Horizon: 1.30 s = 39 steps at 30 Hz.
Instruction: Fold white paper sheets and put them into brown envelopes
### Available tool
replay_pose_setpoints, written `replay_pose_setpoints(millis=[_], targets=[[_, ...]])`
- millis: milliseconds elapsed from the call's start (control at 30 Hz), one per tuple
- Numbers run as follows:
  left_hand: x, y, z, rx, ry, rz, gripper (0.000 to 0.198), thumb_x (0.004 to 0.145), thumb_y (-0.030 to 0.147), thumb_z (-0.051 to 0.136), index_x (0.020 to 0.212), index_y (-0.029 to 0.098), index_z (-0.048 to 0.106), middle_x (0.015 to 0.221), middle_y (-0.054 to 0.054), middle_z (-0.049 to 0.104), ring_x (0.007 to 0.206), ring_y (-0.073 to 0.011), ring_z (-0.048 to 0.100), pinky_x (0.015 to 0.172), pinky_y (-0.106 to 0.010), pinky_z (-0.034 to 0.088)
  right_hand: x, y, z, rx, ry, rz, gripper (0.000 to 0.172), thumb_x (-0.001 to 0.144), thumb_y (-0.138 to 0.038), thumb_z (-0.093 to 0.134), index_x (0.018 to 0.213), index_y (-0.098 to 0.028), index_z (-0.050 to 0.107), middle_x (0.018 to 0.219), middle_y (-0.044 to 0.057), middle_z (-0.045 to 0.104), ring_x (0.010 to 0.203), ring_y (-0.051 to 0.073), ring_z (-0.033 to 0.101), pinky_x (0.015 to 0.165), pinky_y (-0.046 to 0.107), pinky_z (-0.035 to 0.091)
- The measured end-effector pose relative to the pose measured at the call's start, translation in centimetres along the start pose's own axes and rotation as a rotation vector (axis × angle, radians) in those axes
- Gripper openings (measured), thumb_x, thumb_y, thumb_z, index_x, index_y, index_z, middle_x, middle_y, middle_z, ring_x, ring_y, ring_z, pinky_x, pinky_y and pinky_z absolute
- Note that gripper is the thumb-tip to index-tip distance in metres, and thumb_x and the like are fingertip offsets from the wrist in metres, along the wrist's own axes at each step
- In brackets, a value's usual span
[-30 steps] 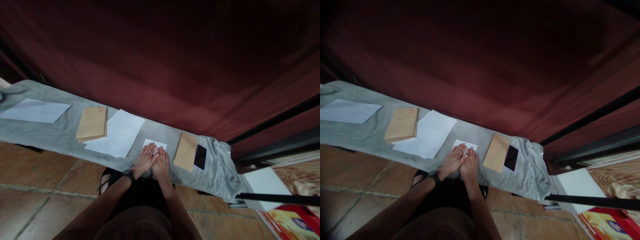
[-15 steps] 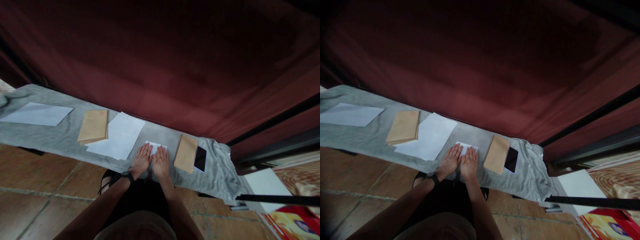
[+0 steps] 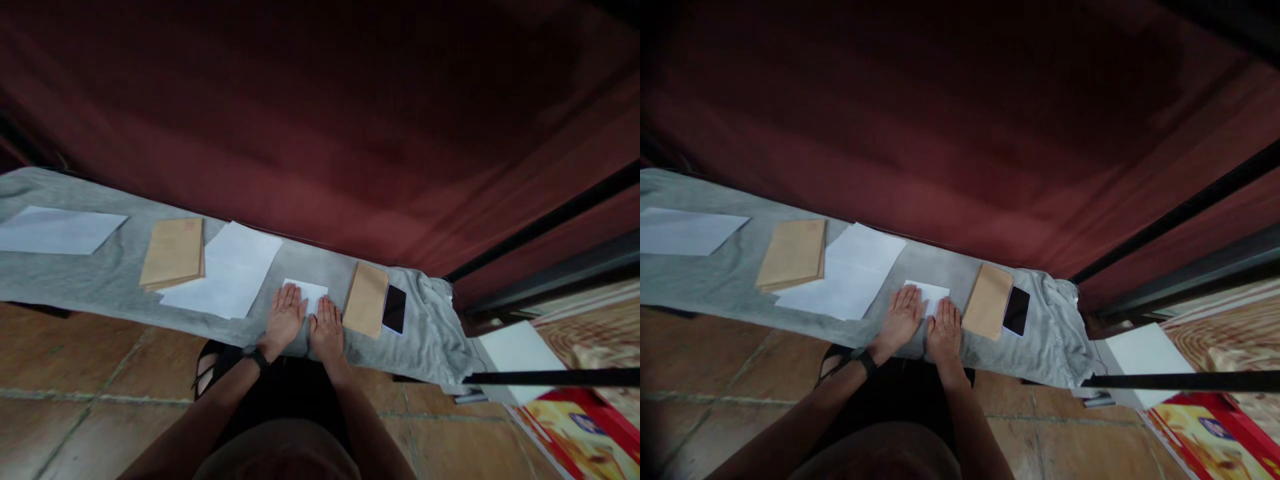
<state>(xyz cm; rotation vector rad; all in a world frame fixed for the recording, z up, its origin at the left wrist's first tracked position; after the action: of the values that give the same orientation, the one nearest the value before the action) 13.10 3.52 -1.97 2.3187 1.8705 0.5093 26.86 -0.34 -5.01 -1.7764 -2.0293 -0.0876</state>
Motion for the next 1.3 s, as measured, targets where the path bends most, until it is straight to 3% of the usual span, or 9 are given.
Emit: replay_pose_setpoints(millis=[100, 200, 333, 633, 767, 900, 1133, 1233, 1300], targets=[[0.8, 3.1, 0.9, -0.086, -0.123, 0.164, 0.057, 0.104, 0.034, 0.027, 0.154, 0.011, 0.042, 0.161, -0.012, 0.041, 0.154, -0.0236, 0.028, 0.127, -0.045, 0.021, -0.1, 0.0, 0.0, -0.018, -0.047, -0.034, 0.057, 0.099, -0.018, 0.046, 0.155, -0.006, 0.04, 0.159, 0.02, 0.042, 0.149, 0.03, 0.037, 0.121, 0.051, 0.03], [1.4, 4.2, 1.9, -0.115, -0.169, 0.194, 0.058, 0.105, 0.037, 0.025, 0.154, 0.013, 0.042, 0.161, -0.011, 0.042, 0.153, -0.0231, 0.03, 0.126, -0.046, 0.024, -0.1, 0.0, 0.0, -0.015, -0.079, -0.064, 0.058, 0.098, -0.017, 0.049, 0.154, -0.008, 0.041, 0.16, 0.019, 0.04, 0.15, 0.03, 0.036, 0.121, 0.051, 0.03], [1.5, 2.3, 2.2, -0.064, -0.135, 0.172, 0.061, 0.105, 0.041, 0.024, 0.154, 0.009, 0.041, 0.161, -0.013, 0.039, 0.154, -0.0242, 0.027, 0.126, -0.046, 0.023, 0.0, -0.1, 0.0, -0.008, -0.034, -0.025, 0.054, 0.1, -0.017, 0.044, 0.153, -0.006, 0.042, 0.156, 0.021, 0.045, 0.148, 0.029, 0.039, 0.12, 0.052, 0.032], [-0.3, -3.4, 0.8, 0.014, 0.019, 0.057, 0.064, 0.103, 0.04, 0.029, 0.154, 0.004, 0.039, 0.162, -0.019, 0.036, 0.154, -0.0285, 0.027, 0.125, -0.049, 0.024, 0.1, -0.2, 0.0, 0.01, 0.073, 0.001, 0.054, 0.105, -0.028, 0.039, 0.155, -0.006, 0.039, 0.154, 0.021, 0.048, 0.145, 0.029, 0.044, 0.12, 0.05, 0.033], [-0.8, -3.7, 0.6, 0.029, 0.043, 0.055, 0.062, 0.102, 0.037, 0.03, 0.156, 0.007, 0.037, 0.163, -0.016, 0.034, 0.154, -0.0273, 0.028, 0.125, -0.048, 0.023, -0.1, -0.7, -0.4, 0.006, 0.049, 0.014, 0.053, 0.104, -0.027, 0.041, 0.153, -0.006, 0.043, 0.155, 0.019, 0.048, 0.145, 0.029, 0.044, 0.121, 0.05, 0.032], [-0.8, -3.5, 0.5, 0.046, 0.025, 0.05, 0.062, 0.102, 0.037, 0.031, 0.155, 0.005, 0.039, 0.163, -0.017, 0.035, 0.153, -0.0279, 0.028, 0.126, -0.046, 0.022, -1.5, -1.6, -1.1, 0.028, 0.006, -0.079, 0.052, 0.104, -0.029, 0.044, 0.153, -0.011, 0.043, 0.156, 0.015, 0.048, 0.145, 0.027, 0.045, 0.121, 0.048, 0.032], [-1.5, -3.7, -0.1, 0.058, 0.033, 0.034, 0.062, 0.101, 0.035, 0.029, 0.155, 0.005, 0.038, 0.161, -0.018, 0.037, 0.153, -0.0276, 0.029, 0.125, -0.049, 0.024, -3.5, -1.2, -2.5, 0.004, 0.026, -0.005, 0.058, 0.104, -0.035, 0.046, 0.153, -0.005, 0.041, 0.151, 0.021, 0.051, 0.143, 0.029, 0.047, 0.119, 0.049, 0.035], [-1.5, -3.0, -0.3, 0.057, 0.056, 0.003, 0.062, 0.102, 0.036, 0.027, 0.155, 0.005, 0.038, 0.16, -0.019, 0.039, 0.154, -0.0294, 0.028, 0.125, -0.054, 0.022, -3.6, -1.0, -2.6, -0.008, 0.024, 0.005, 0.058, 0.104, -0.036, 0.046, 0.154, -0.005, 0.041, 0.152, 0.02, 0.051, 0.143, 0.029, 0.046, 0.12, 0.049, 0.035], [-1.3, -1.5, -0.1, 0.026, 0.031, 0.067, 0.061, 0.103, 0.037, 0.027, 0.156, 0.008, 0.038, 0.16, -0.016, 0.041, 0.154, -0.0276, 0.027, 0.126, -0.052, 0.019, -3.6, -1.0, -2.5, -0.021, 0.016, 0.01, 0.058, 0.104, -0.036, 0.047, 0.153, -0.006, 0.041, 0.153, 0.02, 0.05, 0.144, 0.029, 0.045, 0.121, 0.049, 0.034]])
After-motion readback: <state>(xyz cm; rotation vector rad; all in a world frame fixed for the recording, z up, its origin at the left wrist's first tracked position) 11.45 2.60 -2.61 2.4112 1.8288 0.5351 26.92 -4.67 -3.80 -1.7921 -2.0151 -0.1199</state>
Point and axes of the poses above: each hand's wrist, its own x-axis towards the middle knuckle, its own z-axis out of the palm, y = z × x, the point moved 2 cm from there along x, towards the middle knuckle
